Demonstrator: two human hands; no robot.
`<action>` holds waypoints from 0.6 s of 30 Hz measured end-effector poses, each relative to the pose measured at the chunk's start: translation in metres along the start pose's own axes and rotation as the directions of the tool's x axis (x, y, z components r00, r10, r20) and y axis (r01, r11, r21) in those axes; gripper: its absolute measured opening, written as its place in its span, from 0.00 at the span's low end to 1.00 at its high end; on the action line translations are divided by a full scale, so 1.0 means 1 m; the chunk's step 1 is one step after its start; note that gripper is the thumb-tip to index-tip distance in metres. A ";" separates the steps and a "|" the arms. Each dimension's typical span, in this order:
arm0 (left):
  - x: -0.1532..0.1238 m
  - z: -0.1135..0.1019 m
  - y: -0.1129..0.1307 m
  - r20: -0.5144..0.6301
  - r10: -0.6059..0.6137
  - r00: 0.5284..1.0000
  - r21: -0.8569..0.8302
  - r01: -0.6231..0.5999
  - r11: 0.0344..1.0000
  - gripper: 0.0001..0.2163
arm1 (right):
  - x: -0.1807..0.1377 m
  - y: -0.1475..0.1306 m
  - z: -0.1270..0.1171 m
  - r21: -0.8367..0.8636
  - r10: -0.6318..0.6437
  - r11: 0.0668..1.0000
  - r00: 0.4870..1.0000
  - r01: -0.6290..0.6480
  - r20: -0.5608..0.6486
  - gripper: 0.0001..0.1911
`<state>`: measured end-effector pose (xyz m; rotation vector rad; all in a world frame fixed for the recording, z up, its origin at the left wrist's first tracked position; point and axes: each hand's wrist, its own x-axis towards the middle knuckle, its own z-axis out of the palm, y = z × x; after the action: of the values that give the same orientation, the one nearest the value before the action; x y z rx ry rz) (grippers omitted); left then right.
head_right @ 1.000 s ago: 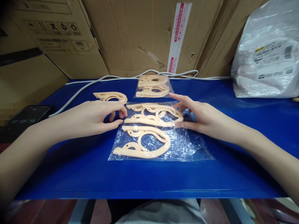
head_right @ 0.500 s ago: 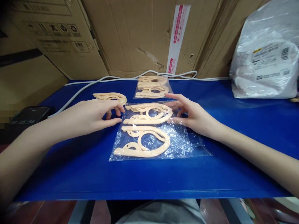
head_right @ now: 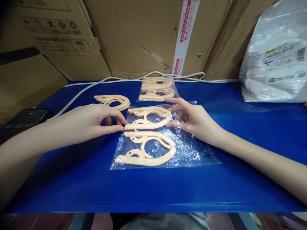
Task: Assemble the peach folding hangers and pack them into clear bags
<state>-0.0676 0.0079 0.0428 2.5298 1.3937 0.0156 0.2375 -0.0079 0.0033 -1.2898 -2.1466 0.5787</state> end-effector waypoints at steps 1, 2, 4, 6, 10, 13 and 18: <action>0.000 0.000 0.000 0.011 -0.003 1.000 -0.011 0.003 1.000 0.13 | -0.001 -0.001 0.000 -0.015 -0.003 1.000 1.000 0.003 -0.006 0.36; 0.000 0.000 0.000 0.023 -0.007 1.000 -0.022 0.008 1.000 0.13 | -0.001 -0.002 0.001 -0.031 -0.009 0.999 1.000 0.009 -0.012 0.35; 0.001 -0.001 0.000 0.047 -0.015 0.999 -0.039 0.017 0.999 0.14 | -0.003 -0.003 0.001 -0.062 -0.032 0.998 0.999 0.031 -0.016 0.34; 0.001 -0.001 -0.001 0.044 -0.014 0.999 -0.046 0.016 0.999 0.14 | -0.005 -0.002 0.000 -0.098 -0.060 0.993 0.998 0.058 -0.014 0.34; 0.000 -0.001 -0.005 0.047 0.028 0.999 -0.068 -0.025 0.997 0.15 | -0.007 0.001 0.000 -0.172 -0.106 0.980 0.994 0.101 -0.020 0.32; 0.000 -0.001 -0.006 0.051 0.040 0.998 -0.075 -0.036 0.997 0.16 | -0.008 0.002 0.001 -0.189 -0.125 0.975 0.992 0.119 -0.022 0.31; 0.003 0.001 -0.003 0.040 0.077 0.996 -0.037 -0.076 0.996 0.14 | -0.007 0.002 0.001 -0.194 -0.142 0.971 0.990 0.137 -0.008 0.30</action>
<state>-0.0686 0.0114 0.0412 2.5380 1.2694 0.0023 0.2409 -0.0135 -0.0006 -1.2242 -2.2987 0.3039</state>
